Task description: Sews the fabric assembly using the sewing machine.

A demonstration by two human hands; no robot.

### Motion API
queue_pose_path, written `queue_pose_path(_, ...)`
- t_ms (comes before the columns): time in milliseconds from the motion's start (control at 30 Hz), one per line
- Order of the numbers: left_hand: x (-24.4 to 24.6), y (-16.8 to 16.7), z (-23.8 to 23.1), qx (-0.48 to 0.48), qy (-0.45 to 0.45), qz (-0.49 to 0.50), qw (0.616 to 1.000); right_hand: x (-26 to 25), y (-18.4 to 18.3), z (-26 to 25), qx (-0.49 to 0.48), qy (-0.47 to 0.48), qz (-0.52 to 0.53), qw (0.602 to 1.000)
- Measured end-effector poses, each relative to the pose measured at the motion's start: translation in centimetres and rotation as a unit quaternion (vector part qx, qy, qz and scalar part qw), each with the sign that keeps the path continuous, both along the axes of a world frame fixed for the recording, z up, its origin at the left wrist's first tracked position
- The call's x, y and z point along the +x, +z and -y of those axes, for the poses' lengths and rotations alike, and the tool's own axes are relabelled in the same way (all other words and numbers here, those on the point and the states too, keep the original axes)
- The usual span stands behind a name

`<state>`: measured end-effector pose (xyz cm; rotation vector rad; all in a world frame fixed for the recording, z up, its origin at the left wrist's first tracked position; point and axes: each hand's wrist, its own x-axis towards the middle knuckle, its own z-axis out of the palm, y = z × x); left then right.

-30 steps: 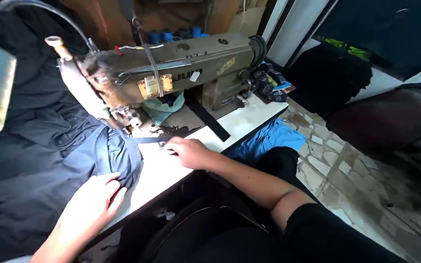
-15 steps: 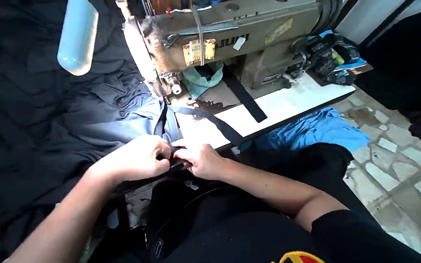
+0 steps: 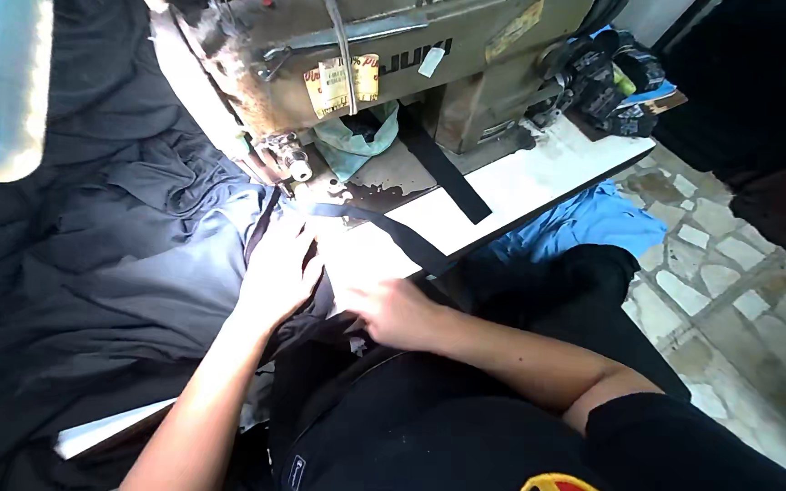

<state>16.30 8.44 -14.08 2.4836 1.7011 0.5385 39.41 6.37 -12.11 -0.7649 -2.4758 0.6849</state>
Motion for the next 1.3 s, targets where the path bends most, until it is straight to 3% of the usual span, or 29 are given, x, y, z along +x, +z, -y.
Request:
queue_pose_path(67,-0.5,-1.0,1.1,0.002,0.019,-0.008,1.0,2.8,0.0,-1.9,0.042,-0.103,-0.022,0.994)
queue_pose_path(133,-0.4,-1.1,1.5,0.004,0.032,-0.009,0.999,5.3,0.1,-3.8,0.017,-0.207,0.035,0.978)
queue_pose_path(233,0.2,-1.0,1.4,0.005,0.041,-0.011,0.999,6.2,-0.2,-4.9,-0.032,-0.249,0.132,0.959)
queue_pose_path(400,0.4,-0.3,1.4,0.002,0.068,0.045,0.997,4.1,0.4,-3.0,-0.008,-0.168,-0.01,0.986)
queue_pose_path(500,0.3,1.2,0.8,0.027,0.097,0.083,0.991,2.2,2.0,-0.6,-0.019,-0.038,-0.112,0.993)
queue_pose_path(600,-0.1,1.5,-0.4,0.038,0.052,0.055,0.996,0.5,3.4,1.7,-0.081,0.109,-0.167,0.977)
queue_pose_path(667,0.0,1.6,-0.7,0.036,0.029,0.035,0.998,-0.3,3.3,2.5,-0.086,0.15,-0.201,0.964)
queue_pose_path(1300,1.2,1.6,0.7,0.03,0.021,-0.04,0.999,-0.2,3.4,2.1,-0.137,0.183,-0.228,0.947)
